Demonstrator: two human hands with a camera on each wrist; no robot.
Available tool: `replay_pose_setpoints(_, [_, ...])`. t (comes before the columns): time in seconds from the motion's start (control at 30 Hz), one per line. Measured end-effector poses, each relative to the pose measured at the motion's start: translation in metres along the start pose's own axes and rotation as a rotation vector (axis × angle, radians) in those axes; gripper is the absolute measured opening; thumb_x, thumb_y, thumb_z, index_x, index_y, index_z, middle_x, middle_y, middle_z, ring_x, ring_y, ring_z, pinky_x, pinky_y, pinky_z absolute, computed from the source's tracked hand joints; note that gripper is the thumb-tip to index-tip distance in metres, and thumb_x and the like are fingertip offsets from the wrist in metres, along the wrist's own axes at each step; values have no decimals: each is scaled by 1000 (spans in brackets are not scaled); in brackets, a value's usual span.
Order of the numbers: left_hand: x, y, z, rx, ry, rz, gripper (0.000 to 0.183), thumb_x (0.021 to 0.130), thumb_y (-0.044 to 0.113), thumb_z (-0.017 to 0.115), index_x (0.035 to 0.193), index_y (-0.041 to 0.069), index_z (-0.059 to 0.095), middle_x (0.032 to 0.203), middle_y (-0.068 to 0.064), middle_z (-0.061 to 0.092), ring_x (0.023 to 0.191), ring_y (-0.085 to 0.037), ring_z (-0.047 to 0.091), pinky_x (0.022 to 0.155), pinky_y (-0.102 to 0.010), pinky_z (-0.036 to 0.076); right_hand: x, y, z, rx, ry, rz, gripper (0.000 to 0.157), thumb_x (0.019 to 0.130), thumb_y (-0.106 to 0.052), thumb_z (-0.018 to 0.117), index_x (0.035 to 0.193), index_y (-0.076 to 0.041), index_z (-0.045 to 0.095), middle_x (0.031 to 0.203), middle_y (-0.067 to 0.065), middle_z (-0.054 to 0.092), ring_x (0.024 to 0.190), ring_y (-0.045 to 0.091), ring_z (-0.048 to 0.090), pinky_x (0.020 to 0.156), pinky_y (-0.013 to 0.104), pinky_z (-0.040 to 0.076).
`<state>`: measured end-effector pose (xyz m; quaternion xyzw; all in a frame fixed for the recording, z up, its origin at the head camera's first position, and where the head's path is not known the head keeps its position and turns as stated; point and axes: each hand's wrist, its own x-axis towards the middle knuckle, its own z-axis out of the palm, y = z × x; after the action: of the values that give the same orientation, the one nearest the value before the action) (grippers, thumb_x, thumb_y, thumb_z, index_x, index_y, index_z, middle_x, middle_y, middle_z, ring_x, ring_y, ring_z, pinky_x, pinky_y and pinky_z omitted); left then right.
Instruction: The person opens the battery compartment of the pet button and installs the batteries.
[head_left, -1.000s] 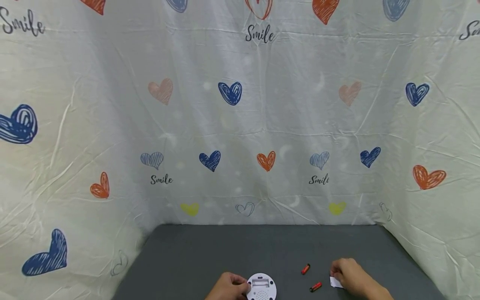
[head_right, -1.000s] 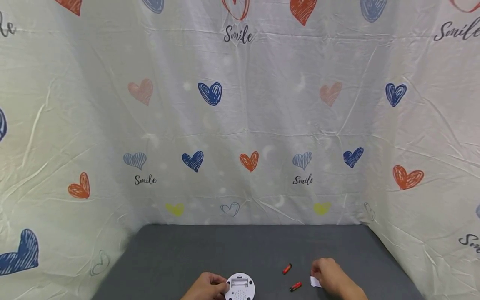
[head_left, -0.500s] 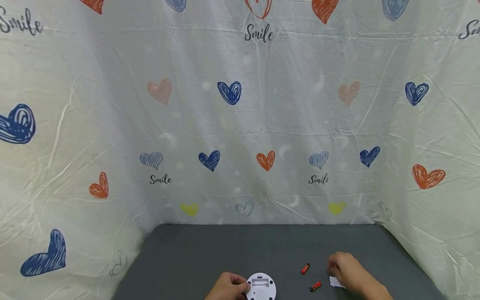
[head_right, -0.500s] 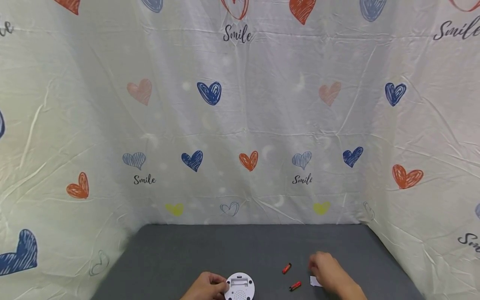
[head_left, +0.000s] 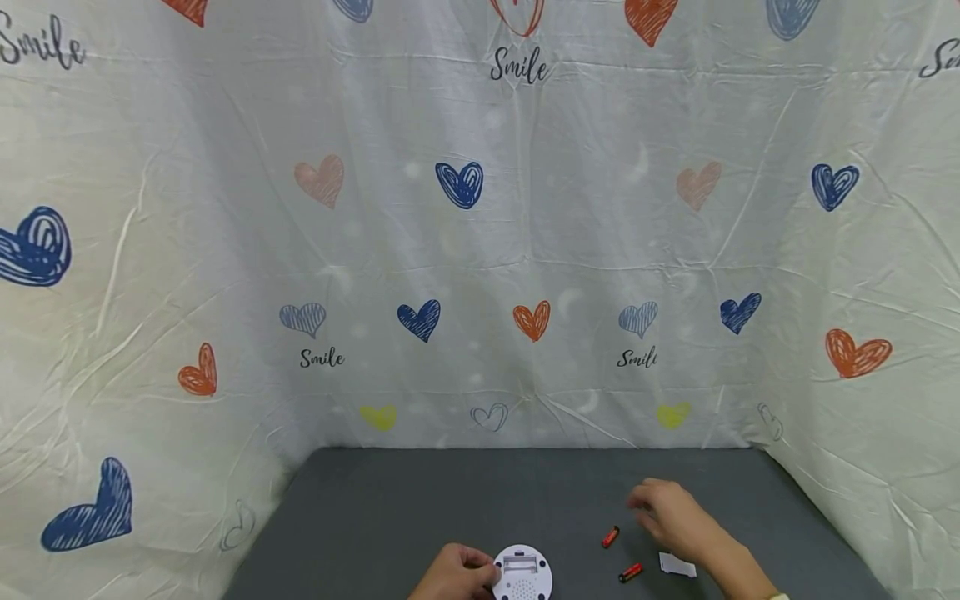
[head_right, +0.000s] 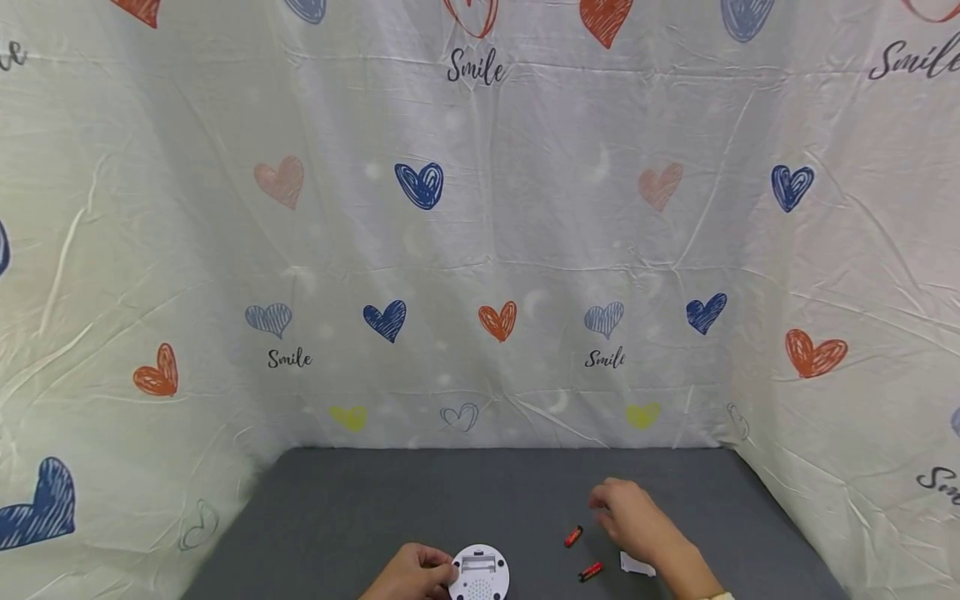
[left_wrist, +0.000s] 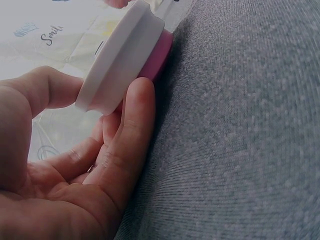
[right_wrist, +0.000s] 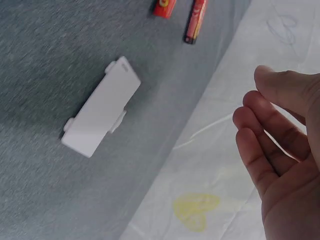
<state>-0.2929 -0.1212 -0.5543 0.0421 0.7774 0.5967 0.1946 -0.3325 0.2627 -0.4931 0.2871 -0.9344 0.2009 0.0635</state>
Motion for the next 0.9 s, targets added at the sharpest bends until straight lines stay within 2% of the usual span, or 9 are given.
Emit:
replay_pose_setpoints(0.17, [-1,0,0,3,-4,9,21,91,12,66,101,-5,72,84,-3,72,74,-15,71,68,-30,57,7,-5,4,10,-31,-28,15,84,-2,75,98,-10,74,95,2,69,86,15,66,71,31,54])
replay_pose_setpoints(0.53, [0,-1,-1,-4,-10,10,21,91,13,67,101,-5,72,85,-4,72,75,-15,71,69,-30,57,17,-8,22,25,-131,-15,20,84,-4,76,103,-8,75,99,-2,71,92,16,69,76,33,56])
replay_pose_setpoints(0.73, [1,-2,-1,-3,-6,18,21,91,13,67,101,-5,72,85,-4,72,75,-16,71,68,-30,57,20,-6,33,-26,-138,-51,19,81,-7,80,99,-12,77,96,-6,72,89,12,68,73,31,56])
replay_pose_setpoints(0.9, [1,-3,-1,-11,-10,16,22,91,13,67,101,-5,72,85,-4,72,75,-16,71,69,-30,57,21,-4,40,-42,-145,-48,21,79,-5,81,98,-14,77,94,-9,71,87,8,67,72,30,56])
